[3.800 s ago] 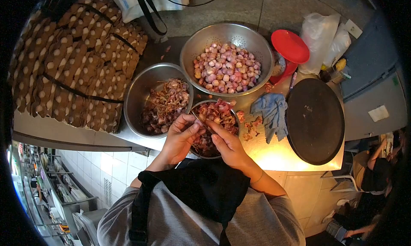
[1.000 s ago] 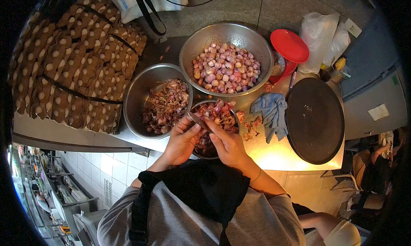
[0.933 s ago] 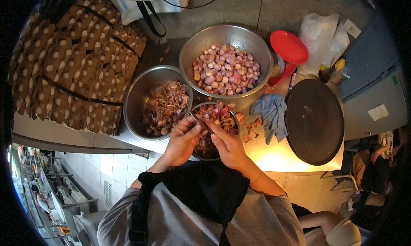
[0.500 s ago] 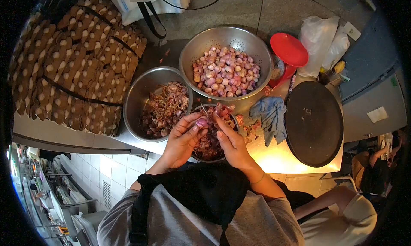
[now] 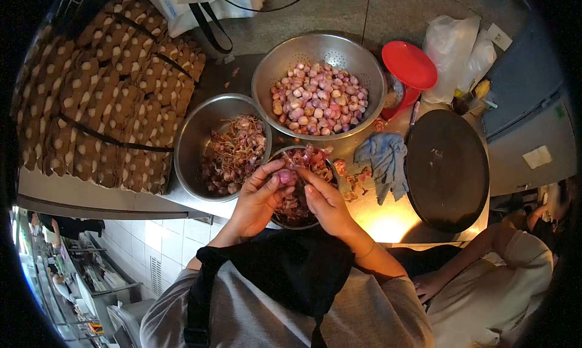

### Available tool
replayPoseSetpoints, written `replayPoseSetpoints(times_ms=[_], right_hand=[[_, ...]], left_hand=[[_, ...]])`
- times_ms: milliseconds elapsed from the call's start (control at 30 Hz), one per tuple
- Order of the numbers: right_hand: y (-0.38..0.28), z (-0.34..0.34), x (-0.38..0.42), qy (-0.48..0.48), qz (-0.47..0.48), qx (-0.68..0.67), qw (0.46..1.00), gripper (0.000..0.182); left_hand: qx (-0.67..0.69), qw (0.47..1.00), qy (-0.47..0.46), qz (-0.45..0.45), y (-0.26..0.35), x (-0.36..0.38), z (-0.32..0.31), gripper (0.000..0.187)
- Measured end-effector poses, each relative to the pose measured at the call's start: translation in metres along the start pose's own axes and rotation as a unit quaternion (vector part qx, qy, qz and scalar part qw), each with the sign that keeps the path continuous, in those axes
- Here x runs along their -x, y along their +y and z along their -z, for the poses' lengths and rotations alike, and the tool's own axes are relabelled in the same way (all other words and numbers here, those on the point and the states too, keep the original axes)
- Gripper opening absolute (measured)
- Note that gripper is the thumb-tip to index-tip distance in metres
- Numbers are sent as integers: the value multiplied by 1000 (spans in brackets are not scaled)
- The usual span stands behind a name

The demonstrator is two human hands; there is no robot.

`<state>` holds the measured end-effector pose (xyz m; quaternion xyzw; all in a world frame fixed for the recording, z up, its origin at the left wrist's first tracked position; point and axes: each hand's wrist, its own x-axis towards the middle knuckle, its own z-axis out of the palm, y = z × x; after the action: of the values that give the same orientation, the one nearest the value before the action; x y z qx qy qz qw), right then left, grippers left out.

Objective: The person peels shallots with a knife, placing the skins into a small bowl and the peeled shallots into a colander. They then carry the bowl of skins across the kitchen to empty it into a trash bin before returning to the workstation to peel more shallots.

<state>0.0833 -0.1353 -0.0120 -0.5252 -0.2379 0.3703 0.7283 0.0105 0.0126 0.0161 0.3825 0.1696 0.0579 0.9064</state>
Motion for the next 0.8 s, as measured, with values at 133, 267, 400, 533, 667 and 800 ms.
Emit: replayPoseSetpoints(times_ms=[133, 267, 400, 533, 667, 800], right_hand=[[-8, 1, -2, 23, -6, -10, 1000, 42], [-8, -1, 0, 7, -17, -4, 1000, 43], [-9, 0, -6, 11, 7, 151, 988, 42], [-11, -1, -11, 27, -40, 103, 994, 42], [-14, 0, -10, 49, -109, 60, 991, 42], [2, 1, -14, 47, 118, 287, 949, 43]], left_hand=[[1, 1000, -7, 25, 2, -7, 6, 26], [25, 999, -19, 33, 2, -15, 8, 28], [11, 999, -6, 29, -2, -19, 8, 25], [18, 999, -16, 30, 1, -21, 12, 25], [16, 999, -21, 28, 1, -24, 13, 24], [0, 1000, 10, 19, -2, -24, 12, 23]])
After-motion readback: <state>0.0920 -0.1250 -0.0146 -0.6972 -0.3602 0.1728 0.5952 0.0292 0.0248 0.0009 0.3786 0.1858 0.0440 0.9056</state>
